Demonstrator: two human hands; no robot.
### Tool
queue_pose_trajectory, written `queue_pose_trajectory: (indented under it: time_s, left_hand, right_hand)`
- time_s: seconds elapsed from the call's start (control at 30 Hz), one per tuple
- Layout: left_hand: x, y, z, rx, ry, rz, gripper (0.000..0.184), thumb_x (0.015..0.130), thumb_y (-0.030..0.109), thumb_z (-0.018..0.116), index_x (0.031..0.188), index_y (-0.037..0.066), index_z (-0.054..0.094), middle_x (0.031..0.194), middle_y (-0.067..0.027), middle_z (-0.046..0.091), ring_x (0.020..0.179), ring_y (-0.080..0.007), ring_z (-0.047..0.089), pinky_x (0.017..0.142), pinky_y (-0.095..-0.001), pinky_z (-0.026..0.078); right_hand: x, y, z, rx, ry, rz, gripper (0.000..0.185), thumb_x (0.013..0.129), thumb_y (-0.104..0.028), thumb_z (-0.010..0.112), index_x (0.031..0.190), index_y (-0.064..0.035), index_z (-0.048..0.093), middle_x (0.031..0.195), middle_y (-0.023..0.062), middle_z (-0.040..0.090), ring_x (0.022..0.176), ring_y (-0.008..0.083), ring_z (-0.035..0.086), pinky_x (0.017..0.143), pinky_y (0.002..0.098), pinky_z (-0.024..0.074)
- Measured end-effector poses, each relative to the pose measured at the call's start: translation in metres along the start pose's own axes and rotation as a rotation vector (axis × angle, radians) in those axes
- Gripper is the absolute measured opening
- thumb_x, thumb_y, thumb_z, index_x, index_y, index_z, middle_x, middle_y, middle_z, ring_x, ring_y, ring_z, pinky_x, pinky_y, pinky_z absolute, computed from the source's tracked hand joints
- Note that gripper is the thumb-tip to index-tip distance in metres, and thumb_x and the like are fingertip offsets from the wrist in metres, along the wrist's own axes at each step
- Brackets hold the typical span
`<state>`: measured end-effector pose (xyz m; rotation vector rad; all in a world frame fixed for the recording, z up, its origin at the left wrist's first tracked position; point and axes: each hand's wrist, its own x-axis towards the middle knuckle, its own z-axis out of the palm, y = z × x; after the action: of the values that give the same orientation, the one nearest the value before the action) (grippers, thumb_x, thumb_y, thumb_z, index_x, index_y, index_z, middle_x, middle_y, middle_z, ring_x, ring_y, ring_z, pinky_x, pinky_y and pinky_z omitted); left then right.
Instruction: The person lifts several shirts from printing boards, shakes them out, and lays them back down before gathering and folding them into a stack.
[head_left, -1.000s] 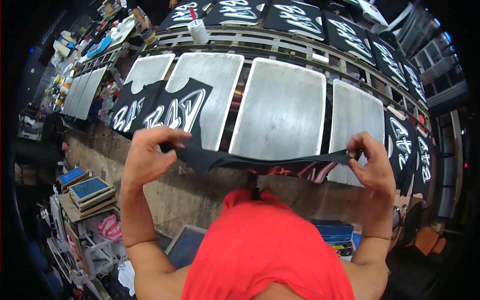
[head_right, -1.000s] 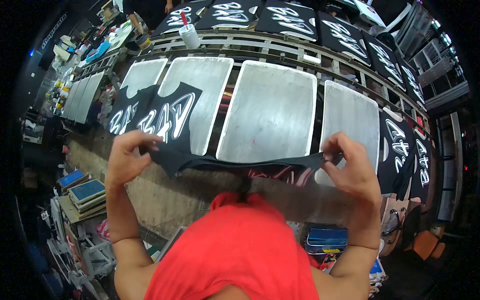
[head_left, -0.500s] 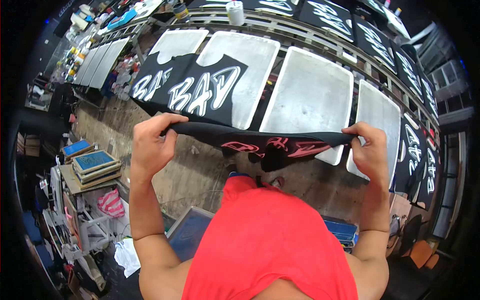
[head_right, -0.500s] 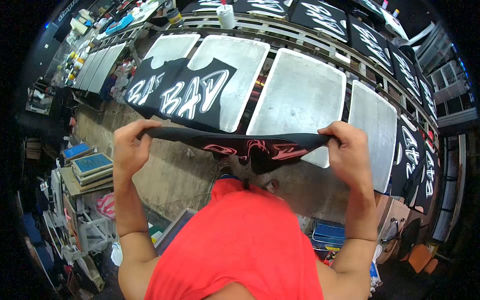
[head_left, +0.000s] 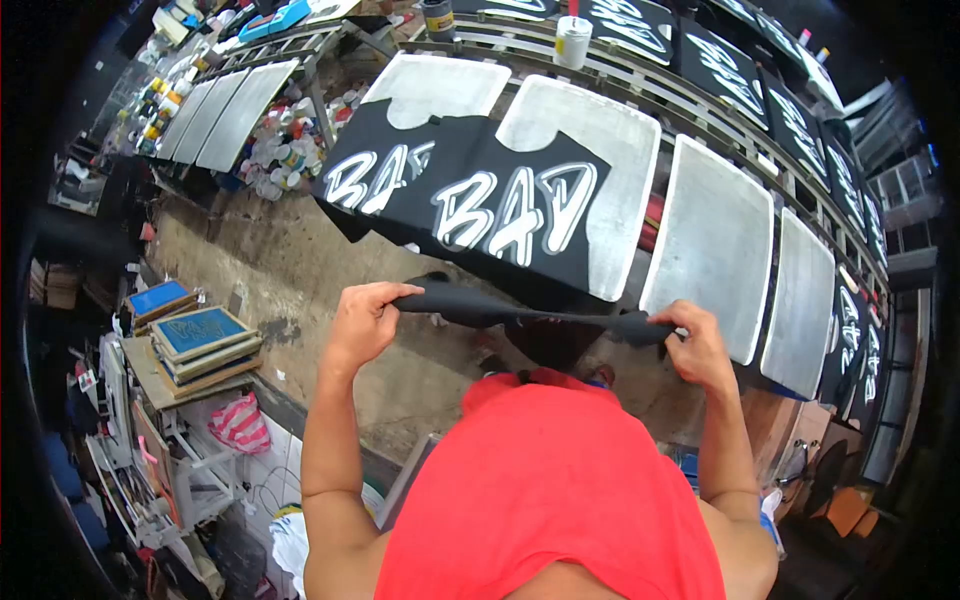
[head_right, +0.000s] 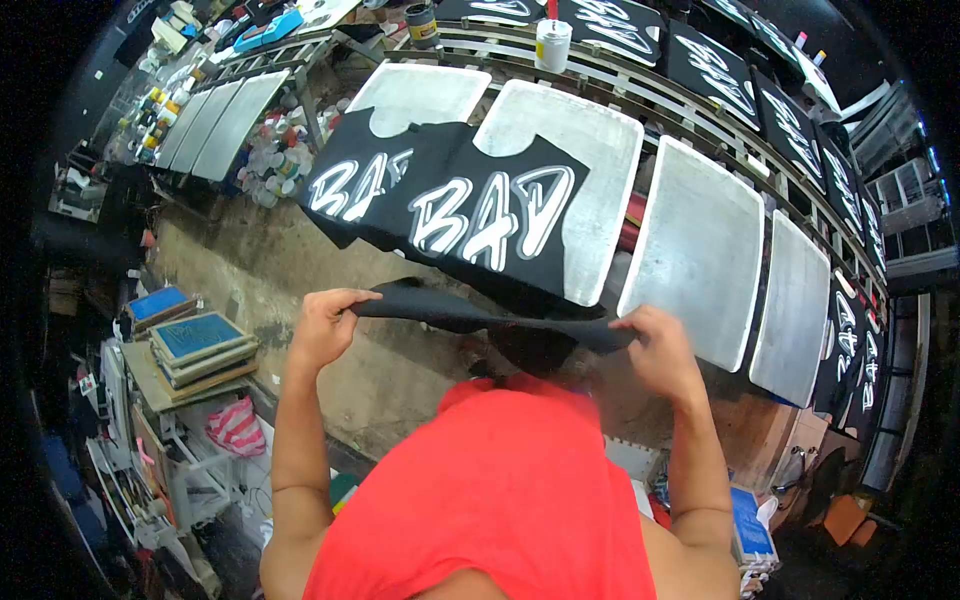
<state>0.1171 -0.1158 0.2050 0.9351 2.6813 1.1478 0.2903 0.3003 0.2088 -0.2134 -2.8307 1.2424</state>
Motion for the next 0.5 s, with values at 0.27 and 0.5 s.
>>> queue_pose_trajectory:
  time_s: [0.27,0.5]
  left_hand:
    - [0.058,-0.059,-0.074,-0.132,-0.186,-0.167,0.028,0.075,-0.009,0.048,0.093,-0.003,0.068,0.081,-0.0140,0.070,0.077,-0.0199,0.069,0.076,-0.0279,0.052]
    - [0.180,-0.069,-0.136,-0.170,-0.174,0.027,0.030,0.075,-0.009,0.043,0.093,-0.006,0.067,0.094,-0.0129,0.071,0.091,-0.0189,0.067,0.086,-0.0299,0.051]
  right_hand:
    - [0.033,-0.023,0.041,0.208,0.071,0.233,0.022,0.077,0.004,0.054,0.094,0.0029,0.067,0.087,0.0148,0.070,0.083,0.0230,0.068,0.079,0.0323,0.0513]
    - [0.102,-0.050,-0.002,0.462,0.217,0.146,0.016,0.085,0.001,0.053,0.092,0.0006,0.068,0.089,0.0064,0.068,0.083,0.0136,0.064,0.076,0.0272,0.0502]
